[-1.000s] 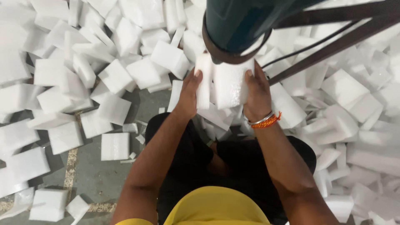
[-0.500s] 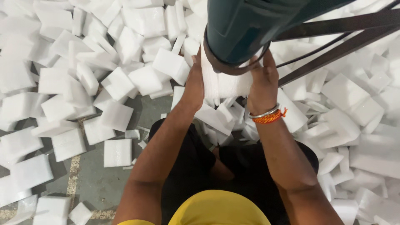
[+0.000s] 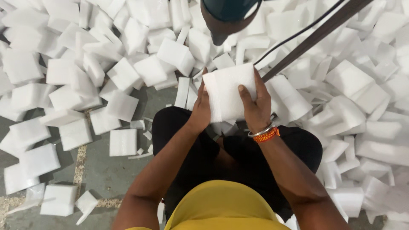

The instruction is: The person sits on the floor surrounded by white foam pieces and repeatedly picks up two pieces, aligns them, and presses them together under a stationary heat gun to bond them. The person then places the joined pieces aside and repeats the process with new pieces.

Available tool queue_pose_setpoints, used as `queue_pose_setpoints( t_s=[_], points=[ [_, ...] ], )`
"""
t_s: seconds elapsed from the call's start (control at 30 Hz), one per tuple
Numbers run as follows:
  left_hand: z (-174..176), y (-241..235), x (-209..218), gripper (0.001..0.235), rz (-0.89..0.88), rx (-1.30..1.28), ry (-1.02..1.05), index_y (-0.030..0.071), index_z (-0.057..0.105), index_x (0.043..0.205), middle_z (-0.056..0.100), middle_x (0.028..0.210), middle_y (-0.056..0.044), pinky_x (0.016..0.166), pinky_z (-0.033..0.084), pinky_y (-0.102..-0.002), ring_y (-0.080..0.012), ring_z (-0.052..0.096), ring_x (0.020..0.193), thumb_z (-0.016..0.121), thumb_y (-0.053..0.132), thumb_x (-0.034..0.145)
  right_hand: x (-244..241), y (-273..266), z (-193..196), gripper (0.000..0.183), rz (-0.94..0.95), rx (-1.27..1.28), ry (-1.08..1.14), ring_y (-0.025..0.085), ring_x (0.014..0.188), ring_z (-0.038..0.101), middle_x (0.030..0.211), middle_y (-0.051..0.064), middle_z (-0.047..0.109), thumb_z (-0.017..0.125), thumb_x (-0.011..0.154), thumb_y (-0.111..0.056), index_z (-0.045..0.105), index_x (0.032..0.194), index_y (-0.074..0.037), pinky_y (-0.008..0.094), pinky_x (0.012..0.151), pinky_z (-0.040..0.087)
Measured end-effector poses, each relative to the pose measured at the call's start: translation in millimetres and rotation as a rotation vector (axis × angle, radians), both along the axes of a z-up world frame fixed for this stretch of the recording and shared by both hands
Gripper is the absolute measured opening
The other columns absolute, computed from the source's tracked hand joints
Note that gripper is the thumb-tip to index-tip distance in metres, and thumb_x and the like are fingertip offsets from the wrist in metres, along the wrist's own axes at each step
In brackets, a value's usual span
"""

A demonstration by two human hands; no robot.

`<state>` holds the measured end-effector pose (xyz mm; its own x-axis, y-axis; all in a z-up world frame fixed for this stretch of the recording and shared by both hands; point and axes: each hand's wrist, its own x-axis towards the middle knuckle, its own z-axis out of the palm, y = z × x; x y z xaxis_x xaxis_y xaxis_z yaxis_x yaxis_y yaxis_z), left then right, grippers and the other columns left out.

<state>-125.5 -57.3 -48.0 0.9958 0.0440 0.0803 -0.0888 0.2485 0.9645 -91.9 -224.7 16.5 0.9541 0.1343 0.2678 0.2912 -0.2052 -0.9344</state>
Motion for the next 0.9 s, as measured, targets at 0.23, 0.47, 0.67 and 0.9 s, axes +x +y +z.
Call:
queue_pose_setpoints(
  t_s=[0.23, 0.47, 0.67, 0.9],
  points=[
    [-32.5, -15.2, -36.7, 0.061, 0.097, 0.215, -0.009, 0.008, 0.018, 0.165, 0.034, 0.167, -0.021, 0.125, 0.034, -0.041, -0.0348, 0.039, 0.152, 0.023, 0.042, 0.113, -25.6, -27.9, -28.9, 0.061, 0.11, 0.05, 0.113, 0.02, 0.12, 0.065, 0.139, 0.016, 0.065, 0.066, 0.1, -0.019, 0.045, 0.154, 0.0, 0.032, 0.1, 0.054],
    [-19.5, 15.0, -73.7, 0.117, 0.066, 1.097, -0.434, 0.006, 0.019, 0.162, 0.018, 0.166, -0.03, 0.122, 0.022, -0.063, -0.0475, 0.023, 0.153, 0.059, 0.075, 0.076, -3.8, -58.8, -42.6, 0.056, 0.121, 0.443, 0.682, 0.025, 0.112, 0.067, 0.128, 0.018, 0.068, 0.066, 0.1, -0.025, 0.051, 0.143, 0.008, 0.038, 0.098, 0.055],
    [-15.3, 5.1, -70.7, 0.122, 0.015, 0.695, -0.223, 0.004, 0.005, 0.165, 0.021, 0.163, -0.028, 0.124, 0.028, -0.057, -0.043, 0.027, 0.153, 0.065, 0.071, 0.084, -28.2, -63.7, -27.6, 0.075, 0.39, 0.494, 0.464, 0.017, 0.122, 0.066, 0.136, 0.01, 0.067, 0.048, 0.101, -0.051, 0.044, 0.151, 0.004, 0.033, 0.104, 0.052],
    [-12.4, -11.7, -45.3, 0.082, 0.01, 0.2, -0.158, 0.002, 0.001, 0.166, 0.019, 0.173, -0.022, 0.129, 0.017, -0.045, -0.0354, 0.018, 0.161, 0.046, 0.039, 0.109, -33.3, -36.4, -53.0, 0.06, 0.045, 0.075, -0.083, 0.022, 0.131, 0.058, 0.145, 0.018, 0.058, 0.055, 0.11, -0.03, 0.037, 0.155, 0.006, 0.035, 0.108, 0.049]
  ],
)
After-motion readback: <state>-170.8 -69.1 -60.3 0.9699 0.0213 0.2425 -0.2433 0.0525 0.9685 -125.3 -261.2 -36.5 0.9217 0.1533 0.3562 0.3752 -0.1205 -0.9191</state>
